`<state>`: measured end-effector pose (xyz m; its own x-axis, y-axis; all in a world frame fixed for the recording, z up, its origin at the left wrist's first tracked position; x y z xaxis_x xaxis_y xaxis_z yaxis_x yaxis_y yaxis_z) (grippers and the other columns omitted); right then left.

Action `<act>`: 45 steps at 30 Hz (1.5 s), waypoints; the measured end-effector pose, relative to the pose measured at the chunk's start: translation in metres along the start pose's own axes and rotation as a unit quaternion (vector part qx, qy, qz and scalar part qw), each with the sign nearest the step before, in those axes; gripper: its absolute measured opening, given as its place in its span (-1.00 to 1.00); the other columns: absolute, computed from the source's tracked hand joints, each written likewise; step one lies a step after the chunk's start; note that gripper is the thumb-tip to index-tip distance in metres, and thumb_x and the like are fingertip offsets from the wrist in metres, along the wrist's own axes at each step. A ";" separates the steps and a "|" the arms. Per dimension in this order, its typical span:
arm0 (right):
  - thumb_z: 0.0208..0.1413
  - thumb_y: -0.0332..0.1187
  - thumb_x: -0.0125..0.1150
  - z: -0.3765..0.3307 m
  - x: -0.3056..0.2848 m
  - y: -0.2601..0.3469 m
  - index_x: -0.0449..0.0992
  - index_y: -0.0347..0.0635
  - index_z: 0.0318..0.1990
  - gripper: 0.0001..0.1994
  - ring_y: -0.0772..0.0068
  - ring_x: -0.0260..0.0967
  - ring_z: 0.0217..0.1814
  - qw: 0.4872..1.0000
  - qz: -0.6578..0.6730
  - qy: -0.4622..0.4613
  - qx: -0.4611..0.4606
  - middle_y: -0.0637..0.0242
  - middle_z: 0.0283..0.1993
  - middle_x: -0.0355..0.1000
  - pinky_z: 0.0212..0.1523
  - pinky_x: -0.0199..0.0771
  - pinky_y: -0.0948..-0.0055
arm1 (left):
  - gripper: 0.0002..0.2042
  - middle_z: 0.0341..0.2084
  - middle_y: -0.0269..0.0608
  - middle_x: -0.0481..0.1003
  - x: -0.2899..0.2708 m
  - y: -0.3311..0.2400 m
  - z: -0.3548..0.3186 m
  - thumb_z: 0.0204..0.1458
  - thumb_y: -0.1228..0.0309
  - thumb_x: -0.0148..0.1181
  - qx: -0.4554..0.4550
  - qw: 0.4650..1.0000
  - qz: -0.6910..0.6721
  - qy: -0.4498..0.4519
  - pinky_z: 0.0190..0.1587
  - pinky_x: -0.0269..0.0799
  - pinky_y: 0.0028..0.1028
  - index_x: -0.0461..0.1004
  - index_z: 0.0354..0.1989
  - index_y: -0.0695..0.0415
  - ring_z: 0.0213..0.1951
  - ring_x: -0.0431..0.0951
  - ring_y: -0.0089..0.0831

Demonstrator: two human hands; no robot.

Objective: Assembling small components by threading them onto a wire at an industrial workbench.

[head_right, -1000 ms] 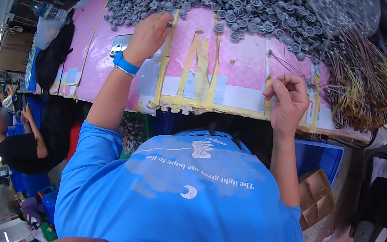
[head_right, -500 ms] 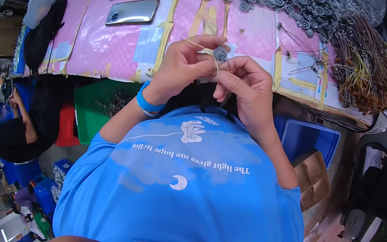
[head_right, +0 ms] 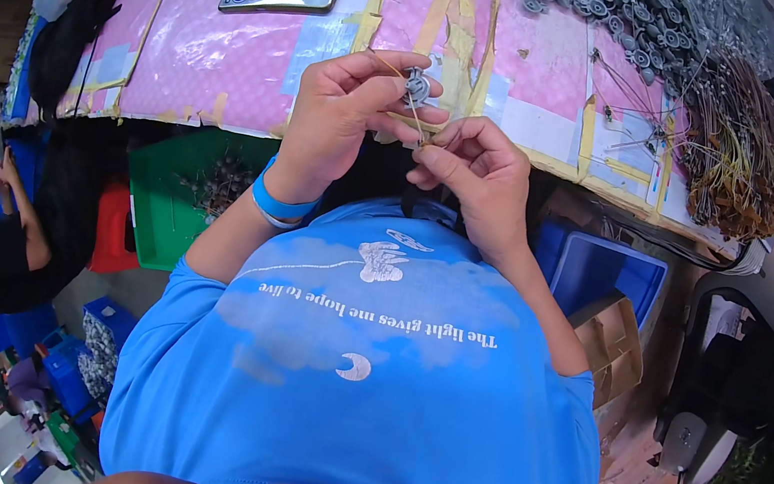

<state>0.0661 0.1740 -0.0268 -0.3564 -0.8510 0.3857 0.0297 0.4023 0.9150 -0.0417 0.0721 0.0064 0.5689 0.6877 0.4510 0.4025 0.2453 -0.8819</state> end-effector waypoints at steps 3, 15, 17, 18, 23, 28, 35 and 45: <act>0.12 -0.55 0.28 0.000 0.008 0.016 0.48 -0.36 -0.09 -0.79 0.51 0.53 -0.30 0.929 -0.314 0.039 -0.193 0.22 -0.23 0.55 -0.25 0.58 0.53 | -0.72 -0.23 0.06 0.59 -0.002 0.001 -0.002 0.18 0.58 0.01 -0.004 0.999 -0.020 0.042 -0.34 0.67 -0.51 0.45 0.02 0.43 -0.34 0.68 -0.28; 0.26 -0.40 0.13 0.032 0.022 0.057 0.49 -0.38 -0.07 -0.79 0.20 0.45 0.11 0.970 -0.063 0.154 -0.178 -0.04 0.04 0.48 0.17 0.41 0.24 | -0.73 -0.37 -0.05 0.58 0.028 -0.010 -0.017 0.13 0.59 0.10 0.000 0.988 0.102 0.117 -0.37 0.64 -0.49 0.46 -0.01 0.44 -0.40 0.67 -0.31; 0.27 -0.40 0.12 0.033 0.015 0.057 0.49 -0.36 -0.12 -0.82 0.23 0.46 0.08 0.977 -0.026 0.123 -0.172 -0.01 0.02 0.49 0.14 0.43 0.26 | -0.75 -0.37 -0.04 0.59 0.028 -0.009 -0.014 0.12 0.58 0.13 0.011 0.990 0.074 0.120 -0.40 0.64 -0.49 0.47 -0.05 0.43 -0.43 0.67 -0.30; 0.28 -0.41 0.11 0.033 0.009 0.057 0.49 -0.34 -0.17 -0.85 0.26 0.46 0.06 0.982 0.009 0.093 -0.164 0.02 -0.01 0.50 0.11 0.45 0.29 | -0.75 -0.37 -0.04 0.59 0.028 -0.007 -0.011 0.12 0.58 0.13 0.010 0.989 0.077 0.123 -0.40 0.64 -0.49 0.47 -0.05 0.43 -0.43 0.67 -0.30; 0.30 -0.41 0.10 0.033 0.002 0.050 0.49 -0.31 -0.22 -0.86 0.42 0.48 -0.09 0.990 0.050 0.027 -0.127 0.13 -0.11 0.52 -0.03 0.48 0.41 | -0.80 -0.39 -0.01 0.59 0.026 0.004 0.002 0.07 0.59 0.17 -0.004 0.994 0.042 0.104 -0.51 0.61 -0.51 0.49 -0.14 0.40 -0.54 0.65 -0.30; 0.29 -0.41 0.11 0.047 -0.011 0.029 0.49 -0.32 -0.22 -0.87 0.50 0.50 -0.21 0.997 0.072 -0.005 -0.036 0.16 -0.15 0.52 -0.19 0.54 0.53 | -0.70 -0.30 0.00 0.58 0.033 0.006 0.005 0.07 0.59 0.19 0.058 0.988 0.070 0.127 -0.39 0.61 -0.52 0.43 -0.01 0.40 -0.41 0.67 -0.31; 0.26 -0.38 0.16 0.063 -0.011 0.021 0.51 -0.30 -0.26 -0.85 0.54 0.49 -0.27 0.993 0.118 -0.010 0.011 0.22 -0.22 0.52 -0.22 0.54 0.56 | -0.55 -0.20 -0.02 0.55 0.029 0.012 0.014 0.04 0.67 0.26 0.065 0.984 0.057 0.158 -0.16 0.64 -0.44 0.36 0.14 0.41 -0.19 0.67 -0.23; 0.11 -0.44 0.22 0.130 -0.047 0.112 0.53 -0.23 -0.18 -0.86 0.20 0.50 -0.28 0.690 -0.639 -0.096 -0.325 0.20 -0.24 0.49 -0.30 0.48 0.35 | -0.56 -0.42 -0.20 0.57 0.015 0.014 0.029 -0.09 0.72 0.34 0.007 0.990 0.104 0.095 -0.30 0.56 -0.58 0.42 0.02 0.37 -0.35 0.63 -0.52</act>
Point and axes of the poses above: each hand's wrist, its own z-axis towards the middle knuckle, its own x-axis out of the palm, y = z × x, the point moved 8 cm from there along z, towards the middle knuckle
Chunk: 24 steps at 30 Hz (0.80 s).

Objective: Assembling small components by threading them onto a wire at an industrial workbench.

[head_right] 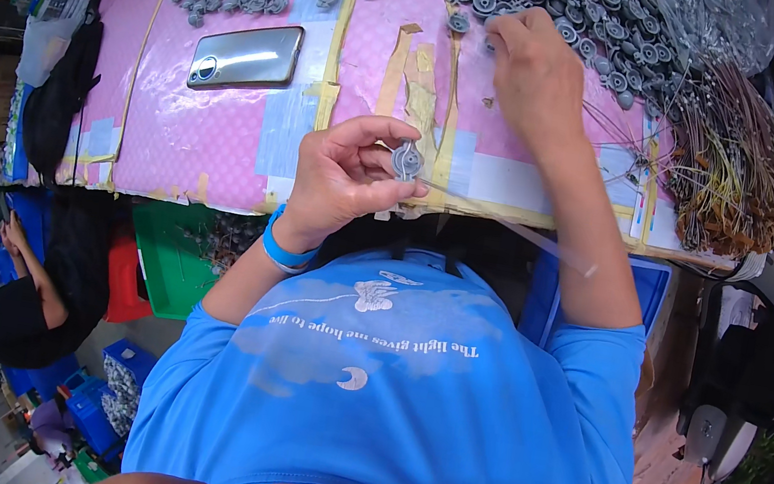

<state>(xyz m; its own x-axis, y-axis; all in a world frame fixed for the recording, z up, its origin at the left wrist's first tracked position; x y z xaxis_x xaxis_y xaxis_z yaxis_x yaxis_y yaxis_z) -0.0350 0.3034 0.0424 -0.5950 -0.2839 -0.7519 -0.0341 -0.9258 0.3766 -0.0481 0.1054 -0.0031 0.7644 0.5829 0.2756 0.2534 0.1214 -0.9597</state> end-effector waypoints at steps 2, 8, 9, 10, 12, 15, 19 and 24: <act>0.09 -0.45 0.23 0.003 0.004 -0.007 0.54 -0.20 -0.17 -0.85 0.11 0.49 -0.27 0.997 -0.069 0.041 -0.003 0.19 -0.24 0.47 -0.30 0.47 0.31 | -0.56 -0.42 -0.20 0.57 0.001 -0.001 -0.001 -0.10 0.70 0.35 0.001 1.000 -0.012 -0.011 -0.31 0.56 -0.59 0.42 0.02 0.36 -0.37 0.61 -0.55; 0.05 -0.46 0.24 -0.004 0.013 -0.001 0.55 -0.13 -0.21 -0.87 0.10 0.49 -0.26 0.996 -0.067 0.054 -0.029 0.21 -0.26 0.46 -0.30 0.48 0.27 | -0.58 -0.40 -0.20 0.59 -0.002 -0.002 -0.004 -0.07 0.66 0.37 0.038 0.999 -0.003 -0.022 -0.29 0.56 -0.59 0.44 0.01 0.35 -0.36 0.61 -0.56; 0.05 -0.47 0.23 -0.004 0.013 0.002 0.55 -0.13 -0.22 -0.87 0.10 0.48 -0.27 0.994 -0.076 0.054 -0.054 0.22 -0.29 0.45 -0.31 0.48 0.26 | -0.59 -0.39 -0.18 0.60 -0.001 -0.001 -0.005 -0.06 0.66 0.37 0.020 1.000 0.002 -0.017 -0.28 0.57 -0.59 0.45 0.01 0.35 -0.35 0.62 -0.55; 0.05 -0.47 0.23 -0.005 0.012 0.006 0.55 -0.12 -0.22 -0.87 0.11 0.48 -0.27 0.992 -0.086 0.053 -0.079 0.23 -0.31 0.44 -0.32 0.48 0.25 | -0.60 -0.37 -0.15 0.61 0.001 0.000 -0.008 -0.05 0.66 0.37 0.002 1.000 0.008 -0.011 -0.27 0.57 -0.59 0.45 0.01 0.35 -0.34 0.62 -0.55; 0.04 -0.48 0.23 -0.004 0.009 0.007 0.55 -0.12 -0.21 -0.86 0.11 0.47 -0.29 0.992 -0.084 0.035 -0.082 0.23 -0.34 0.43 -0.32 0.47 0.24 | -0.60 -0.35 -0.13 0.61 0.003 -0.002 -0.013 -0.05 0.66 0.36 0.014 1.000 0.000 -0.012 -0.25 0.57 -0.58 0.45 0.01 0.36 -0.32 0.63 -0.52; 0.02 -0.48 0.23 -0.010 0.004 0.011 0.55 -0.13 -0.22 -0.86 0.10 0.47 -0.30 0.990 -0.098 0.032 -0.097 0.21 -0.37 0.43 -0.32 0.46 0.22 | -0.60 -0.34 -0.09 0.62 0.002 -0.005 -0.021 -0.05 0.67 0.36 0.039 0.999 -0.004 -0.027 -0.20 0.58 -0.57 0.45 0.01 0.37 -0.28 0.65 -0.48; 0.00 -0.48 0.23 -0.025 0.010 0.009 0.56 -0.17 -0.28 -0.89 0.07 0.47 -0.29 0.986 -0.076 0.109 -0.104 0.17 -0.38 0.44 -0.29 0.46 0.17 | -0.59 -0.34 -0.10 0.61 -0.003 -0.010 -0.032 -0.08 0.67 0.38 0.049 0.997 0.019 -0.058 -0.15 0.58 -0.55 0.45 0.00 0.38 -0.25 0.66 -0.44; -0.02 -0.49 0.25 -0.029 0.006 0.002 0.60 -0.19 -0.22 -0.83 0.10 0.49 -0.31 0.980 -0.099 0.151 -0.080 0.16 -0.35 0.48 -0.28 0.47 0.21 | -0.57 -0.33 -0.11 0.62 -0.002 -0.011 -0.042 -0.10 0.66 0.41 0.073 0.993 0.041 -0.086 -0.15 0.58 -0.55 0.47 -0.01 0.37 -0.24 0.66 -0.46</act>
Point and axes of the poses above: each hand's wrist, its own z-axis towards the middle knuckle, its own x-axis out of the palm, y = z × x, the point moved 8 cm from there along z, towards the middle knuckle
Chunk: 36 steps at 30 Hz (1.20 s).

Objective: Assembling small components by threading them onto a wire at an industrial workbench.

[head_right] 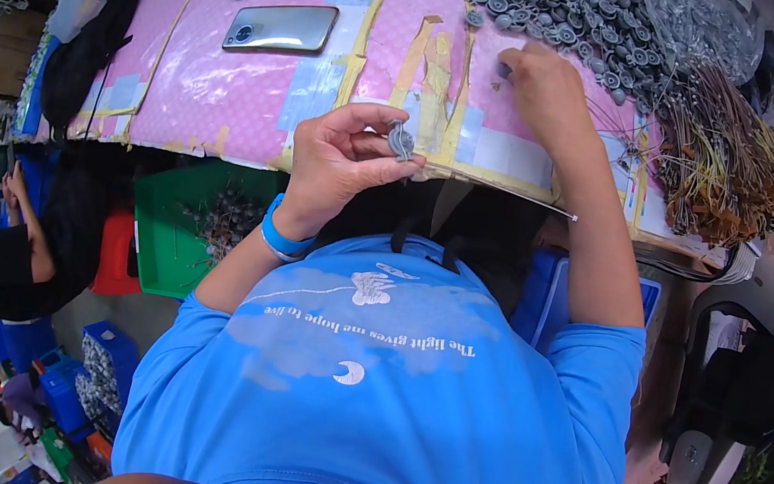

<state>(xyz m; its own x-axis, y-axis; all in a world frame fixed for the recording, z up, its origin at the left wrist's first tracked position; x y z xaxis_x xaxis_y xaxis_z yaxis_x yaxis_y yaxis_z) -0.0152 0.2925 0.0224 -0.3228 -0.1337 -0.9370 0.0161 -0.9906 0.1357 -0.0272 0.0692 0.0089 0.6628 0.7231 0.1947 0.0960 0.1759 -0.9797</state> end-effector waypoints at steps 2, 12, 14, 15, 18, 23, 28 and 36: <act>-0.01 -0.49 0.25 -0.008 -0.004 0.010 0.60 -0.21 -0.18 -0.80 0.17 0.50 -0.33 0.999 -0.038 -0.003 0.019 0.17 -0.35 0.51 -0.29 0.48 0.28 | -0.57 -0.33 -0.11 0.62 -0.002 -0.004 -0.004 -0.12 0.65 0.42 0.007 1.000 0.020 -0.010 -0.16 0.58 -0.55 0.47 -0.01 0.36 -0.24 0.66 -0.47; 0.14 -0.56 0.26 -0.072 -0.034 0.097 0.55 -0.32 0.01 -0.73 0.61 0.45 -0.22 0.773 0.611 -0.039 0.165 0.34 -0.19 0.53 -0.26 0.43 0.65 | -0.57 -0.26 -0.09 0.61 0.005 -0.020 -0.006 -0.11 0.70 0.38 0.081 0.992 0.100 0.005 -0.14 0.62 -0.50 0.47 0.00 0.36 -0.23 0.66 -0.43; 0.09 -0.55 0.29 -0.072 -0.035 0.096 0.60 -0.25 -0.05 -0.75 0.58 0.51 -0.22 0.786 0.596 -0.036 0.162 0.32 -0.18 0.53 -0.18 0.52 0.61 | -0.57 -0.26 -0.09 0.61 0.007 -0.019 -0.006 -0.11 0.70 0.38 0.082 0.991 0.110 0.011 -0.13 0.62 -0.49 0.47 0.00 0.36 -0.22 0.66 -0.42; 0.09 -0.55 0.29 -0.073 -0.035 0.095 0.60 -0.25 -0.05 -0.75 0.58 0.51 -0.22 0.785 0.596 -0.036 0.164 0.32 -0.18 0.53 -0.18 0.52 0.61 | -0.58 -0.26 -0.10 0.61 0.008 -0.017 -0.005 -0.12 0.69 0.39 0.081 0.990 0.119 0.014 -0.14 0.62 -0.49 0.48 -0.02 0.35 -0.23 0.66 -0.43; 0.10 -0.56 0.27 -0.075 -0.040 0.096 0.61 -0.28 -0.07 -0.78 0.56 0.52 -0.25 0.837 0.526 -0.040 0.143 0.29 -0.19 0.52 -0.25 0.57 0.60 | -0.60 -0.27 -0.11 0.61 0.009 -0.016 -0.005 -0.14 0.69 0.39 0.080 0.985 0.153 0.013 -0.17 0.62 -0.52 0.51 -0.05 0.33 -0.26 0.67 -0.45; 0.09 -0.63 0.26 -0.080 -0.020 0.097 0.60 -0.35 -0.08 -0.78 0.59 0.48 -0.27 0.768 0.591 0.009 0.246 0.29 -0.21 0.51 -0.40 0.59 0.64 | -0.62 -0.31 -0.17 0.62 0.015 -0.026 -0.008 -0.21 0.70 0.38 0.154 0.947 0.281 0.005 -0.28 0.61 -0.57 0.56 -0.12 0.29 -0.33 0.68 -0.49; 0.10 -0.62 0.26 -0.079 -0.012 0.095 0.61 -0.34 -0.10 -0.79 0.56 0.50 -0.27 0.765 0.591 0.000 0.255 0.28 -0.21 0.54 -0.32 0.56 0.61 | -0.64 -0.34 -0.21 0.61 0.026 -0.045 -0.009 -0.22 0.71 0.35 0.223 0.891 0.396 0.020 -0.32 0.63 -0.54 0.58 -0.15 0.26 -0.33 0.69 -0.48; 0.25 -0.35 0.20 -0.076 -0.001 0.084 0.51 -0.38 0.04 -0.70 0.51 0.49 -0.06 0.583 0.795 0.050 0.163 0.24 -0.12 0.54 -0.02 0.48 0.52 | -0.57 0.09 0.04 0.45 0.026 -0.030 -0.001 -0.15 0.74 0.32 0.106 0.983 0.134 0.060 -0.15 0.65 -0.48 0.58 -0.02 0.21 -0.17 0.66 -0.34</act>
Point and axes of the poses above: each hand's wrist, its own z-axis towards the middle knuckle, its own x-axis out of the palm, y = z × x, the point moved 8 cm from there along z, towards the middle knuckle
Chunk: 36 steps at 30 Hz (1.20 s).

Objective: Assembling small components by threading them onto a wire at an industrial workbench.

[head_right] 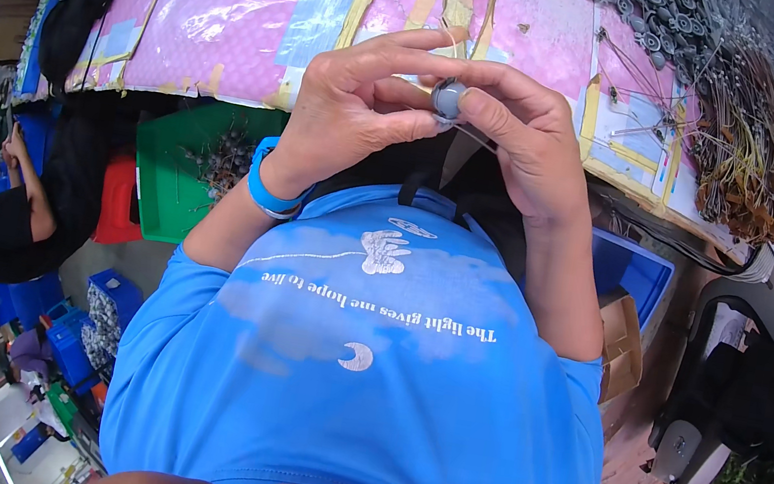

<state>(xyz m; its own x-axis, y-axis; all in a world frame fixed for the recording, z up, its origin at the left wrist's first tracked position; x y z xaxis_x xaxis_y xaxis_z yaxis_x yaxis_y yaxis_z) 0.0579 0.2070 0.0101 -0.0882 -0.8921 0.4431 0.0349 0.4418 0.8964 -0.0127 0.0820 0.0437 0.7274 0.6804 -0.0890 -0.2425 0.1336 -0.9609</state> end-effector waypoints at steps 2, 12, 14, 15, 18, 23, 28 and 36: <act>0.27 -0.34 0.17 0.001 0.002 -0.002 0.47 -0.39 0.07 -0.67 0.49 0.48 -0.04 0.999 0.011 0.025 -0.019 0.22 -0.10 0.53 -0.02 0.48 0.51 | -0.56 0.16 0.08 0.39 0.004 0.005 -0.001 -0.14 0.74 0.31 -0.009 0.999 -0.029 0.012 -0.11 0.65 -0.46 0.57 -0.01 0.20 -0.13 0.64 -0.33; 0.29 -0.32 0.14 0.006 0.009 0.002 0.39 -0.37 0.08 -0.68 0.43 0.47 -0.04 0.991 0.107 -0.019 -0.082 0.16 -0.07 0.49 -0.03 0.50 0.47 | -0.43 0.09 -0.05 0.42 0.010 -0.015 -0.001 -0.10 0.71 0.35 0.010 0.997 -0.066 -0.028 -0.09 0.64 -0.44 0.37 0.17 0.35 -0.09 0.62 -0.35; 0.28 -0.33 0.15 0.006 0.010 0.000 0.38 -0.36 0.07 -0.68 0.41 0.46 -0.02 0.991 0.087 -0.036 -0.100 0.16 -0.07 0.48 0.00 0.49 0.46 | -0.44 0.07 -0.06 0.42 0.006 -0.016 0.000 -0.12 0.71 0.37 0.042 0.997 -0.039 -0.050 -0.10 0.64 -0.46 0.37 0.15 0.35 -0.11 0.63 -0.35; 0.27 -0.34 0.17 0.006 0.008 0.000 0.36 -0.35 0.07 -0.68 0.40 0.45 0.00 0.989 0.068 -0.054 -0.118 0.15 -0.07 0.47 0.03 0.48 0.45 | -0.50 0.05 -0.07 0.42 0.002 -0.019 -0.001 -0.12 0.71 0.38 0.068 0.995 -0.019 -0.071 -0.11 0.65 -0.48 0.42 0.07 0.35 -0.14 0.63 -0.37; 0.21 -0.42 0.24 0.002 0.001 0.000 0.40 -0.35 0.07 -0.68 0.41 0.46 0.02 0.981 0.025 -0.066 -0.180 0.15 -0.05 0.50 0.07 0.47 0.42 | -0.62 0.00 -0.08 0.43 -0.004 -0.022 -0.006 -0.12 0.70 0.39 0.116 0.988 0.049 -0.086 -0.14 0.65 -0.52 0.50 -0.06 0.34 -0.17 0.63 -0.40; 0.16 -0.48 0.28 -0.007 0.013 0.013 0.50 -0.40 0.00 -0.72 0.43 0.46 0.01 0.980 -0.103 -0.050 -0.161 0.16 -0.03 0.52 0.10 0.45 0.42 | -0.75 -0.09 -0.08 0.48 -0.017 -0.027 -0.013 -0.09 0.69 0.37 0.117 0.987 0.088 -0.066 -0.17 0.64 -0.55 0.56 -0.18 0.33 -0.19 0.61 -0.44; 0.13 -0.59 0.24 0.000 0.036 0.027 0.54 -0.38 -0.02 -0.74 0.43 0.48 -0.05 0.965 -0.158 0.038 -0.207 0.16 -0.12 0.54 -0.01 0.53 0.48 | -0.77 -0.20 -0.16 0.55 -0.030 -0.024 -0.021 -0.05 0.56 0.39 0.093 0.992 0.036 -0.072 -0.27 0.63 -0.57 0.61 -0.18 0.23 -0.26 0.62 -0.50; 0.07 -0.62 0.27 0.006 0.047 0.018 0.59 -0.39 -0.09 -0.78 0.42 0.50 -0.06 0.972 -0.119 0.091 -0.182 0.16 -0.14 0.55 0.00 0.52 0.47 | -0.74 -0.18 -0.16 0.57 -0.039 -0.037 -0.039 -0.02 0.50 0.39 0.100 0.986 0.126 -0.040 -0.30 0.60 -0.58 0.61 -0.12 0.21 -0.31 0.61 -0.52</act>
<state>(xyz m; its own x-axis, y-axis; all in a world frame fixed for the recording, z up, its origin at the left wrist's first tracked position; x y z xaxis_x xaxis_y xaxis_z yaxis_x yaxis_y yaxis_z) 0.0484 0.1735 0.0470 0.0403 -0.9817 0.1861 0.3873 0.1870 0.9028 -0.0069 0.0224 0.0729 0.5761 0.7643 -0.2897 -0.5365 0.0862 -0.8395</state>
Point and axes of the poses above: each hand's wrist, its own z-axis towards the middle knuckle, its own x-axis out of the palm, y = z × x, the point moved 8 cm from there along z, towards the middle knuckle
